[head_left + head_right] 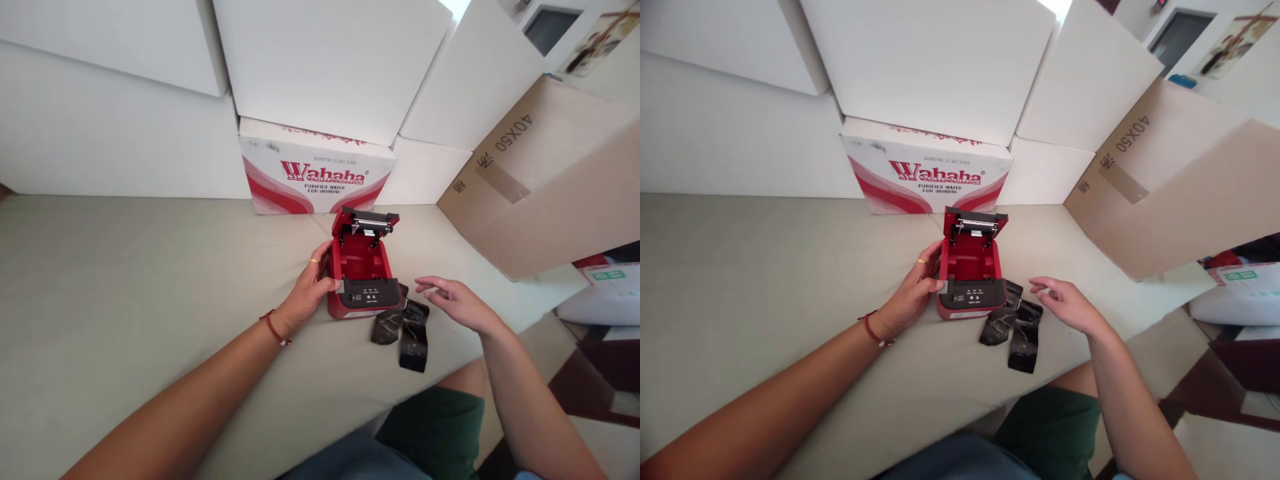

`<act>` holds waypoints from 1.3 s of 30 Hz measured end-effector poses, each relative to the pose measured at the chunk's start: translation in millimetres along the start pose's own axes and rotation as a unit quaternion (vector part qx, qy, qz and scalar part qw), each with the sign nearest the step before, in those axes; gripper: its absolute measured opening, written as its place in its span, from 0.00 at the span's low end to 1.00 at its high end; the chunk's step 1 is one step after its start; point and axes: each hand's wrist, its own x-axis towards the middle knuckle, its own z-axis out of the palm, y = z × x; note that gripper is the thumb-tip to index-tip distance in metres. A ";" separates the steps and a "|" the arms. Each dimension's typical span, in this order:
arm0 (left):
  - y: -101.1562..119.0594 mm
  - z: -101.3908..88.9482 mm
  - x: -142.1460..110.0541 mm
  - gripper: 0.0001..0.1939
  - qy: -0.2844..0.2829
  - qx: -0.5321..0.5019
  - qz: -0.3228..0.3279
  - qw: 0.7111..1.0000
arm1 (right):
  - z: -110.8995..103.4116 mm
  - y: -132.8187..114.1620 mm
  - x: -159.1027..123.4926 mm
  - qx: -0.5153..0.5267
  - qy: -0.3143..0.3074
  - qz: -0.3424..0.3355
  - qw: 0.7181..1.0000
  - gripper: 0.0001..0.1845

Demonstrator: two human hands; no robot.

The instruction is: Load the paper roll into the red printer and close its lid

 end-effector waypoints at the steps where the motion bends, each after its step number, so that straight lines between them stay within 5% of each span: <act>1: -0.1 -0.1 0.0 0.49 -0.001 0.000 0.001 1.000 | 0.0 3.8 -6.3 -0.009 -0.018 0.001 1.000 0.27; 7: -0.1 -0.3 -1.1 0.48 0.004 0.016 0.000 1.000 | 5.2 -3.9 -29.3 -0.106 -0.061 -0.011 0.992 0.16; 10: 2.1 1.3 -1.3 0.51 0.006 0.002 -0.009 1.000 | -24.7 -28.2 -48.6 -0.138 -0.148 -0.035 0.979 0.12; 14: 5.1 2.9 -0.5 0.52 0.003 -0.008 -0.007 1.000 | -61.1 -74.7 -53.9 -0.081 -0.172 -0.109 0.976 0.14; 16: 4.5 3.1 -1.1 0.51 0.002 -0.003 -0.010 1.000 | -53.5 -97.5 -37.1 -0.051 -0.149 -0.131 0.979 0.17; 20: -1.2 4.4 -7.3 0.44 0.042 0.085 0.040 0.995 | -0.2 -127.7 14.7 -0.104 -0.020 -0.125 0.986 0.18; 23: -3.5 7.2 -15.4 0.37 0.110 0.217 0.144 0.959 | 35.2 -139.4 42.1 -0.205 0.056 -0.126 0.969 0.18; 27: 1.3 14.1 -27.1 0.30 0.162 0.358 0.295 0.871 | 55.2 -151.6 57.1 -0.327 0.072 -0.068 0.940 0.23; 31: 5.5 23.5 -37.8 0.26 0.088 0.457 0.363 0.807 | 61.5 -158.5 70.0 -0.370 0.064 -0.043 0.926 0.23; 35: 5.4 31.4 -44.1 0.26 0.018 0.488 0.380 0.785 | 62.0 -155.9 75.3 -0.359 0.073 -0.056 0.929 0.22; 39: 6.5 34.3 -46.0 0.26 0.023 0.504 0.405 0.763 | 49.4 -147.7 56.5 -0.205 0.088 -0.127 0.966 0.13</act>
